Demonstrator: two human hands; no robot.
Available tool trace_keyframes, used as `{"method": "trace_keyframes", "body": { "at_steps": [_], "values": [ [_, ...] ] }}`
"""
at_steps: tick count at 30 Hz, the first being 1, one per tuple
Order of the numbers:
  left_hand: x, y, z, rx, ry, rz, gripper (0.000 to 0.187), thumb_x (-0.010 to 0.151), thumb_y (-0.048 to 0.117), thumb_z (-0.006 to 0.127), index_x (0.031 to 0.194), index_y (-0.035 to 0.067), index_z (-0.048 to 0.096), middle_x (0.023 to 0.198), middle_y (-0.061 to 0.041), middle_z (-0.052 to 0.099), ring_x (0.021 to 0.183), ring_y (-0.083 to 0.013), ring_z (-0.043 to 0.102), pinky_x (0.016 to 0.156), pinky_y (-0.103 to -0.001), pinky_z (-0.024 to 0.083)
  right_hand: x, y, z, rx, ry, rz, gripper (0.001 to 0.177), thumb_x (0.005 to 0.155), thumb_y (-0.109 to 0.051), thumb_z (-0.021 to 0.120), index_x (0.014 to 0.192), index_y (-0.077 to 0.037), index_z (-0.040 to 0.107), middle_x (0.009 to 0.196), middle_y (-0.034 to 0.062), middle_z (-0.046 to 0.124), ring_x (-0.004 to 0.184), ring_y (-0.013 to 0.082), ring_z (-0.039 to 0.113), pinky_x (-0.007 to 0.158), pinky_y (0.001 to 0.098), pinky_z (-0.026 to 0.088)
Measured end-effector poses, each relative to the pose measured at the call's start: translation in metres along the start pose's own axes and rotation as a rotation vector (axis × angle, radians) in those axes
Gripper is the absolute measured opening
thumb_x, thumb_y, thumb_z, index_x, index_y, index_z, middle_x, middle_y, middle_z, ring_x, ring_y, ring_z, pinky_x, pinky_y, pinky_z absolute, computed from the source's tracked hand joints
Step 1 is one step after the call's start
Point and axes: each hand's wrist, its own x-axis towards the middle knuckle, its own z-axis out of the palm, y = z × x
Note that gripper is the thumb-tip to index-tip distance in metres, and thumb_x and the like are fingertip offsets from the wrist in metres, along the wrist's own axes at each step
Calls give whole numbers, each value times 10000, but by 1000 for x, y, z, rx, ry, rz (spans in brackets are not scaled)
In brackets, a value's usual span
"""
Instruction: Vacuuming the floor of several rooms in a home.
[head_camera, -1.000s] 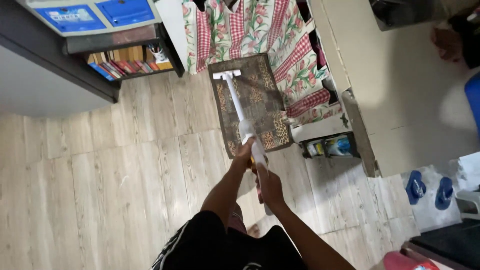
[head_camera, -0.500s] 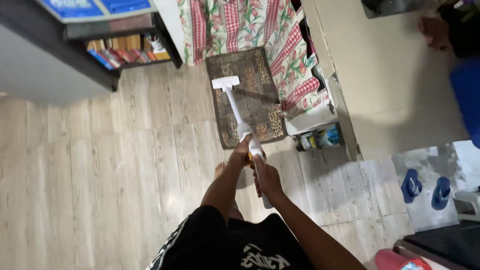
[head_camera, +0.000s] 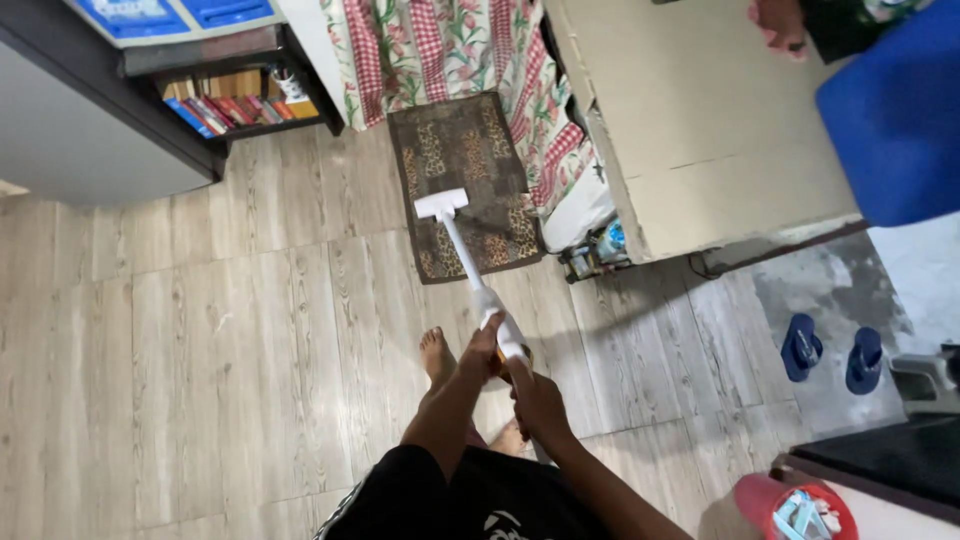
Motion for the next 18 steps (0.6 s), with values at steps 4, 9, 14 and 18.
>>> {"method": "trace_keyframes", "body": {
  "at_steps": [4,9,14,18],
  "values": [
    [-19,-16,28,208,202,154,670,899,550,662,1271,-7,664,1049,-142,736,890,-265,688,798,-376,537,-26,-13,-25,-199,117,-61,620,899,-610,471,842,-46,724,589,67,623,485,223,616,526,384,495],
    [-40,17,72,104,147,158,687,879,526,629,1276,-34,638,1058,-203,726,888,-337,712,792,-431,566,-17,-24,-46,-195,130,-103,698,924,-644,494,808,10,708,550,75,605,490,192,610,512,370,490],
    [-43,82,101,85,115,210,672,869,527,596,1281,-2,619,1045,-187,717,893,-330,714,778,-429,564,-16,-91,-46,-189,117,-106,694,924,-661,511,769,6,626,516,61,522,432,187,537,439,372,436],
    [39,130,102,112,88,202,701,886,543,623,1278,-38,634,1064,-198,721,909,-337,703,825,-432,544,47,-121,-31,-86,139,-208,652,947,-630,531,731,-21,619,486,37,493,383,138,499,391,320,394]
  ]
}}
